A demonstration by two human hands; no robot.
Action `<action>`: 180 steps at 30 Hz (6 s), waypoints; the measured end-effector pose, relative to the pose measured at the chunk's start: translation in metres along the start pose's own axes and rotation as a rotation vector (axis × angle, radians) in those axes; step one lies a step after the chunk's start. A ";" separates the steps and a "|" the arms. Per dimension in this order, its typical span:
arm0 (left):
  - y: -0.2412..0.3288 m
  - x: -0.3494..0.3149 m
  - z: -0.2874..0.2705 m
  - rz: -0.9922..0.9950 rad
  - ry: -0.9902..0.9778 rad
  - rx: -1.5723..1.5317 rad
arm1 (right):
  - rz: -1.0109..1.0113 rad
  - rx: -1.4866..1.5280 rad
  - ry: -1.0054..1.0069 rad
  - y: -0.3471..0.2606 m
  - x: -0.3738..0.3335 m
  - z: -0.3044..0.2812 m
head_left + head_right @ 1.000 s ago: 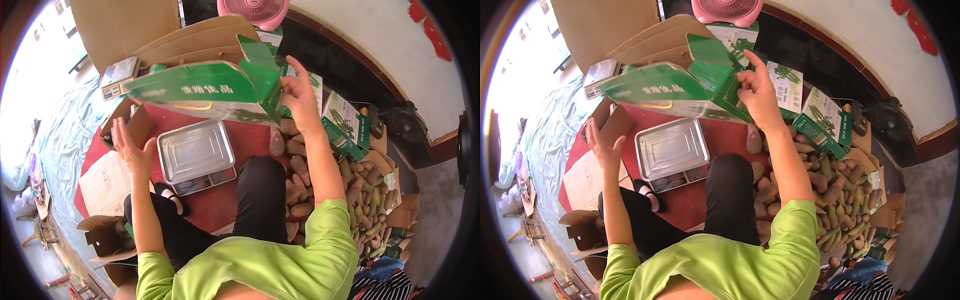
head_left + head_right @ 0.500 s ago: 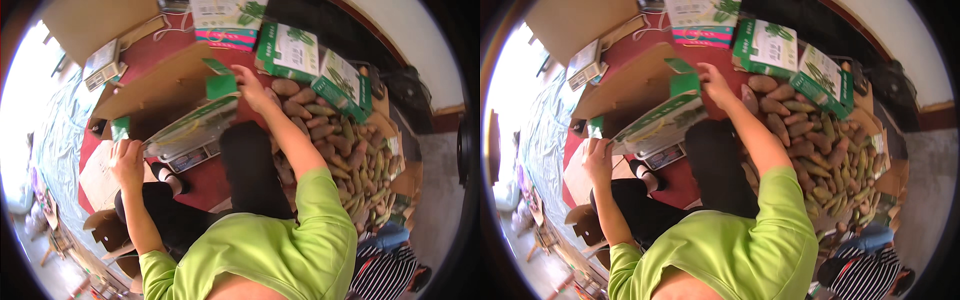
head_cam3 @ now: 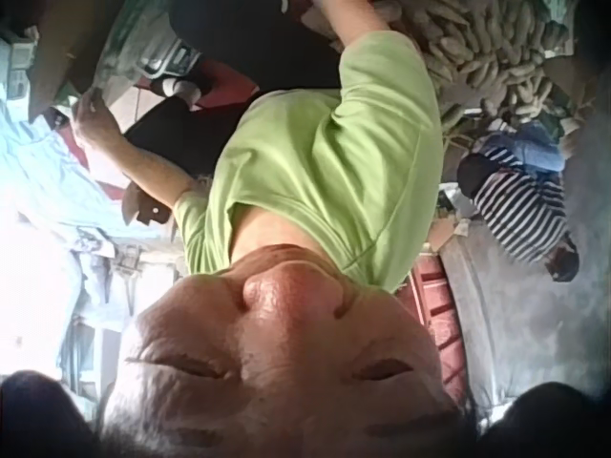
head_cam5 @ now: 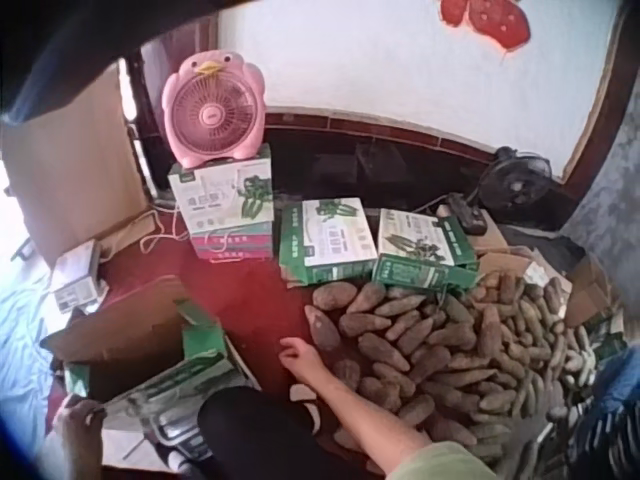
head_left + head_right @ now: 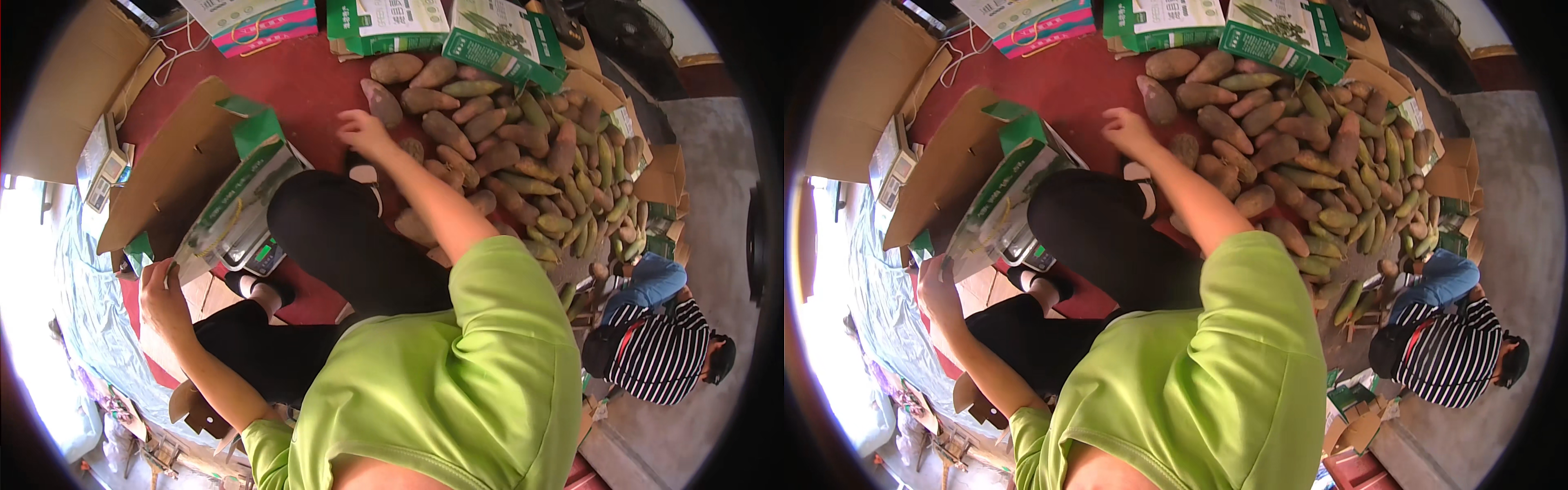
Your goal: Picking up produce from a floor pile, placing it in a box on a scale, and preparing the box.
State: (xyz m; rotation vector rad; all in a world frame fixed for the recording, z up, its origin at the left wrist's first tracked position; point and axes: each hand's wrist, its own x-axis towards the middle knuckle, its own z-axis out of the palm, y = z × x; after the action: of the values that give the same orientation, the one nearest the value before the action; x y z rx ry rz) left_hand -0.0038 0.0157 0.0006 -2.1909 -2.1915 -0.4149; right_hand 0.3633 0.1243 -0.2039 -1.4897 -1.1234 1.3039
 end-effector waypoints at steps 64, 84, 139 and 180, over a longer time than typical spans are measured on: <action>0.007 0.004 0.007 -0.100 0.000 0.180 | -0.812 -0.139 -0.129 -0.182 -0.034 0.081; -0.003 0.004 0.015 -0.140 0.013 0.210 | 0.587 -0.958 0.777 0.065 -0.070 -0.337; 0.004 0.005 0.010 -0.012 0.012 0.158 | -0.790 -0.238 0.061 -0.222 -0.035 0.066; -0.038 0.001 0.023 -0.133 -0.028 0.107 | 0.657 0.908 1.242 0.229 -0.169 -0.384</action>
State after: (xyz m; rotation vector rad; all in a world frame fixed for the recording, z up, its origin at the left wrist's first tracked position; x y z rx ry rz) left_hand -0.0373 0.0217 -0.0276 -2.0176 -2.3237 -0.2638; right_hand 0.7576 -0.1083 -0.3429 -1.4891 0.7226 0.7458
